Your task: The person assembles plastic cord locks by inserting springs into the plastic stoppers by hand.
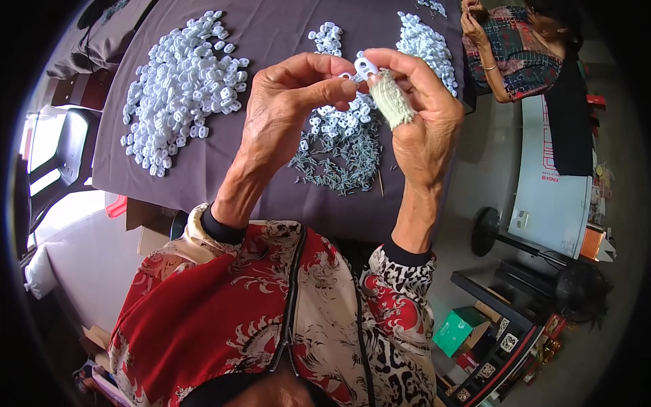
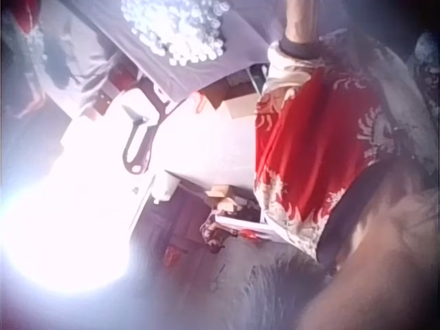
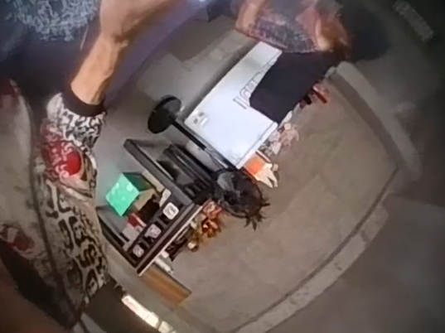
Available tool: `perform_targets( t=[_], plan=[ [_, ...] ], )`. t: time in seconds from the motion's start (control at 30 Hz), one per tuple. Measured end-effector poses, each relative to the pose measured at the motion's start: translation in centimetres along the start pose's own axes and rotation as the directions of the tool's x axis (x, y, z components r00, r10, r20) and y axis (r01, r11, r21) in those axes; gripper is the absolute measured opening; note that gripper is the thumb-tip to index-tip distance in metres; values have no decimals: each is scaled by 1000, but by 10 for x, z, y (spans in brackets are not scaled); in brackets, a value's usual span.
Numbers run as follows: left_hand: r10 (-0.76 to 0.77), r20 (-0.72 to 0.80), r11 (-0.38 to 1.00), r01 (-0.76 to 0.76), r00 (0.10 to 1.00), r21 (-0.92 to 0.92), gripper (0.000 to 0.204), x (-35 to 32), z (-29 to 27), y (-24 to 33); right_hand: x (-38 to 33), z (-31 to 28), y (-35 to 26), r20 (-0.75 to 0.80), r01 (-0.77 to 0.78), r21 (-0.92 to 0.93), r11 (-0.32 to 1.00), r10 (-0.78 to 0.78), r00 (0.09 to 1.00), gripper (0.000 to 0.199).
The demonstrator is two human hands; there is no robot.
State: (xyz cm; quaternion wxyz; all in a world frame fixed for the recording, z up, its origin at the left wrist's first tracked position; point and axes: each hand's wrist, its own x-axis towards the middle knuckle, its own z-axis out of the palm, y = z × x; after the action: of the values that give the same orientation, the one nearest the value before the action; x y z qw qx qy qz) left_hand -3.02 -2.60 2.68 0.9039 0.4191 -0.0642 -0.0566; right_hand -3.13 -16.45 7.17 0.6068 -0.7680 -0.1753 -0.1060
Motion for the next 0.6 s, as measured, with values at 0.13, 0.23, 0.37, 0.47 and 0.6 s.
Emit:
perform_targets(
  t=[0.13,0.23,0.37,0.47,0.6],
  plan=[
    [3,-20,1000,-4,1000,-28,17,-1,1,1,0,0,-1,8,19,-1,1000,-19,1000,24],
    [-23,-6,1000,23,1000,-12,16,0,0,1,0,-1,-1,10,34,19,999,-34,999,23],
    [-56,16,998,56,998,-16,16,-1,-1,1,-1,-4,1,19,36,-28,999,-36,999,23],
    [-52,32,999,52,998,-3,15,-1,-2,0,-1,-2,-1,2,31,-37,999,-31,1000,22],
    [-54,30,998,54,998,21,16,-1,-2,-1,-2,-3,-1,6,34,-38,999,-34,999,22]
  ],
)
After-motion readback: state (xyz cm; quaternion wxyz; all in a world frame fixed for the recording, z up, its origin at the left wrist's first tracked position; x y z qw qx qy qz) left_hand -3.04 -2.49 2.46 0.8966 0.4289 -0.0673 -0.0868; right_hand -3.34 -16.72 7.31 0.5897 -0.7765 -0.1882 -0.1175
